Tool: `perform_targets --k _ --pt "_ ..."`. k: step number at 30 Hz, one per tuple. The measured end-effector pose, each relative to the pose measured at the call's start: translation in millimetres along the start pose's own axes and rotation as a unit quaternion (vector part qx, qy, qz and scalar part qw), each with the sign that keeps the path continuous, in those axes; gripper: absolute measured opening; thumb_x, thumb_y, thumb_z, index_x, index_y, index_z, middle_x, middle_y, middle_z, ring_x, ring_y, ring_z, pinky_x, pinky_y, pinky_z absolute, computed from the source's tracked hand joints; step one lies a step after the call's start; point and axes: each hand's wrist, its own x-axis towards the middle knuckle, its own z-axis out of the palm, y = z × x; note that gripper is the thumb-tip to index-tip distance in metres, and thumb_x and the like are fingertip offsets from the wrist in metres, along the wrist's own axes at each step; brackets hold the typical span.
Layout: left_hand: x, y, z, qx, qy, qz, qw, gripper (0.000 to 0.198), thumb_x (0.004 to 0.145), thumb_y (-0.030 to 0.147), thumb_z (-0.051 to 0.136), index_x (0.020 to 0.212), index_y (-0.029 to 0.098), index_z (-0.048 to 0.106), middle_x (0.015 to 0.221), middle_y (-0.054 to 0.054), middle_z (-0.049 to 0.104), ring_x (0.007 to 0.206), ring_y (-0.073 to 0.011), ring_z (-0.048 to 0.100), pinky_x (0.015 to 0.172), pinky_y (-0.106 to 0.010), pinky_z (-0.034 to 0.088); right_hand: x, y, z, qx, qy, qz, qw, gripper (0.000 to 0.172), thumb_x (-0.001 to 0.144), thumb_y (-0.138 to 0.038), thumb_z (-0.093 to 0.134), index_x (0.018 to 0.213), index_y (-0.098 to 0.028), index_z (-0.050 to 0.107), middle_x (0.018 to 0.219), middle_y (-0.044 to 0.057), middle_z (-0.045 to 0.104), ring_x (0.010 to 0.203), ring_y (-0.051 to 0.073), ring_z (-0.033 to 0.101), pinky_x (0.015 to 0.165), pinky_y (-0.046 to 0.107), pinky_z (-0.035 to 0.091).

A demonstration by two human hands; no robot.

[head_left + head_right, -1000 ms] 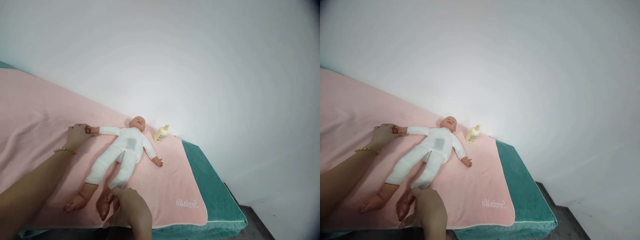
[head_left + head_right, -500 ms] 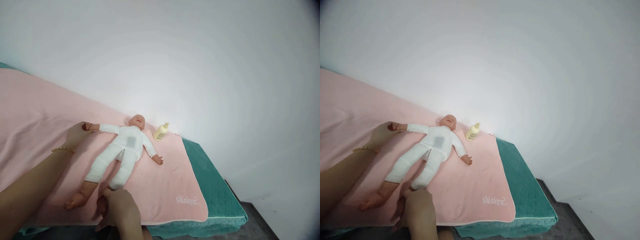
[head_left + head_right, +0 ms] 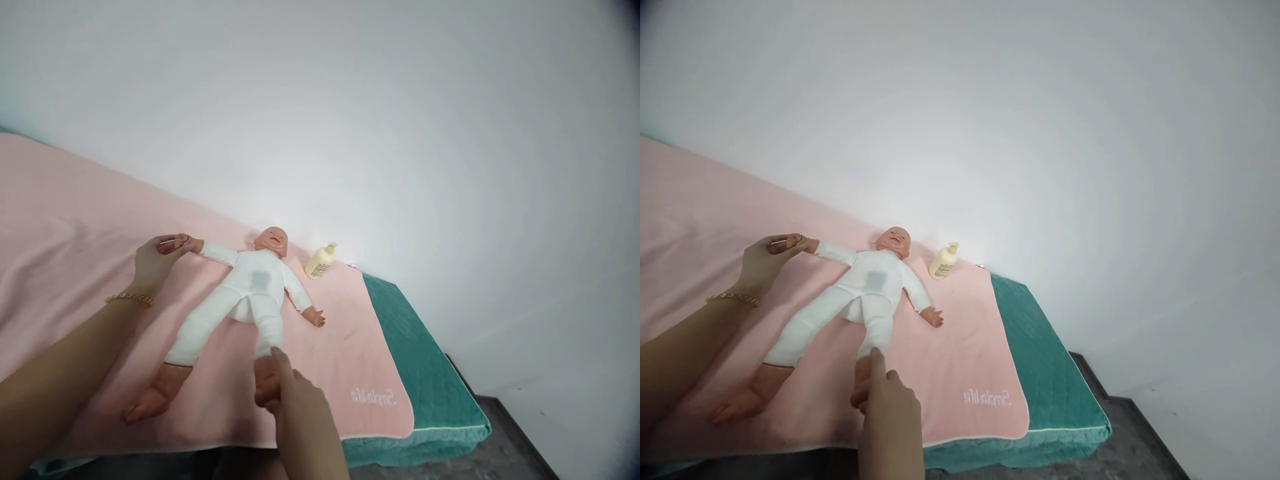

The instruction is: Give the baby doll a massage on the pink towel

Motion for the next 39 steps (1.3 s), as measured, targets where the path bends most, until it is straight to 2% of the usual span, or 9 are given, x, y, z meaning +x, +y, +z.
perform_targets --k 4,9,13,18,25,28,31,34,39 --pt "-5.1 17.6 15.5 -0.056 0.023 0.017 0.998 0.063 0.082 0.047 0.069 0.128 0.005 0.061 0.126 -0.012 0.066 0.117 -0.0265 0.062 0.102 -0.036 0.05 2.0 5.6 -4.9 0.023 0.135 0.031 0.99 0.045 0.073 0.003 0.048 0.098 -0.029 0.067 0.081 -0.002 0.073 0.068 0.016 0.069 0.055 0.023 0.037" --pt "-15.1 38.7 37.9 -0.076 -0.025 0.07 0.994 0.047 0.08 0.041 0.072 0.117 0.013 0.07 0.117 -0.005 0.072 0.109 -0.0236 0.066 0.102 -0.036 0.051 12.8 0.2 -7.7 0.066 0.242 -0.011 0.968 0.042 0.081 0.0 0.046 0.099 -0.03 0.07 0.096 -0.001 0.076 0.072 0.016 0.071 0.055 0.021 0.043" --pt "-27.5 48.1 50.9 -0.061 -0.08 0.108 0.989 0.036 0.076 0.046 0.077 0.105 0.023 0.077 0.112 -0.001 0.075 0.108 -0.0254 0.066 0.103 -0.038 0.05 24.4 -6.4 -6.1 0.094 0.269 -0.079 0.955 0.046 0.083 0.0 0.043 0.106 -0.028 0.071 0.104 0.0 0.076 0.08 0.013 0.073 0.062 0.018 0.052" --pt "-34.6 38.4 52.9 -0.037 -0.167 0.163 0.972 0.039 0.079 0.058 0.074 0.107 0.032 0.077 0.117 0.002 0.073 0.113 -0.025 0.066 0.1 -0.034 0.051 46.3 -10.0 4.5 0.046 0.31 -0.133 0.94 0.043 0.087 -0.002 0.043 0.111 -0.022 0.072 0.106 0.003 0.077 0.085 0.015 0.075 0.066 0.019 0.055" --pt "-24.9 14.5 58.6 0.04 -0.165 0.388 0.906 0.026 0.091 0.048 0.063 0.101 0.03 0.077 0.11 0.002 0.076 0.103 -0.0211 0.071 0.097 -0.033 0.049 76.2 3.8 29.0 0.078 0.347 -0.111 0.928 0.036 0.093 -0.01 0.048 0.12 -0.02 0.07 0.118 0.005 0.075 0.1 0.015 0.073 0.076 0.018 0.057" --pt "-21.4 11.0 62.0 0.044 -0.166 0.446 0.879 0.022 0.093 0.043 0.061 0.1 0.03 0.078 0.11 0.002 0.075 0.103 -0.02 0.072 0.096 -0.032 0.048 78.8 6.7 31.1 0.088 0.35 -0.108 0.926 0.036 0.093 -0.01 0.049 0.121 -0.019 0.069 0.118 0.006 0.075 0.098 0.015 0.074 0.074 0.018 0.057" --pt "-25.5 14.7 60.7 0.036 -0.166 0.407 0.897 0.022 0.09 0.044 0.063 0.099 0.03 0.078 0.109 0.002 0.076 0.103 -0.0209 0.071 0.098 -0.033 0.048 74.0 5.3 26.5 0.083 0.342 -0.104 0.93 0.038 0.091 -0.007 0.047 0.12 -0.019 0.069 0.117 0.007 0.075 0.092 0.016 0.074 0.069 0.02 0.056" --pt "-33.6 21.5 56.0 0.01 -0.157 0.281 0.947 0.024 0.085 0.048 0.07 0.1 0.031 0.078 0.108 0.003 0.076 0.106 -0.0225 0.069 0.099 -0.033 0.05 61.5 1.4 16.2 0.076 0.307 -0.083 0.945 0.04 0.09 -0.007 0.049 0.123 -0.021 0.067 0.118 0.007 0.074 0.088 0.017 0.074 0.067 0.022 0.055" --pt "-24.1 20.1 44.9 0.002 -0.027 0.156 0.987 0.038 0.087 0.042 0.068 0.121 0.024 0.07 0.122 0.0 0.071 0.105 -0.021 0.067 0.096 -0.032 0.054 32.1 -3.0 -3.0 0.059 0.219 -0.033 0.973 0.045 0.091 -0.01 0.056 0.131 -0.029 0.061 0.113 0.003 0.073 0.085 0.018 0.072 0.066 0.024 0.051"
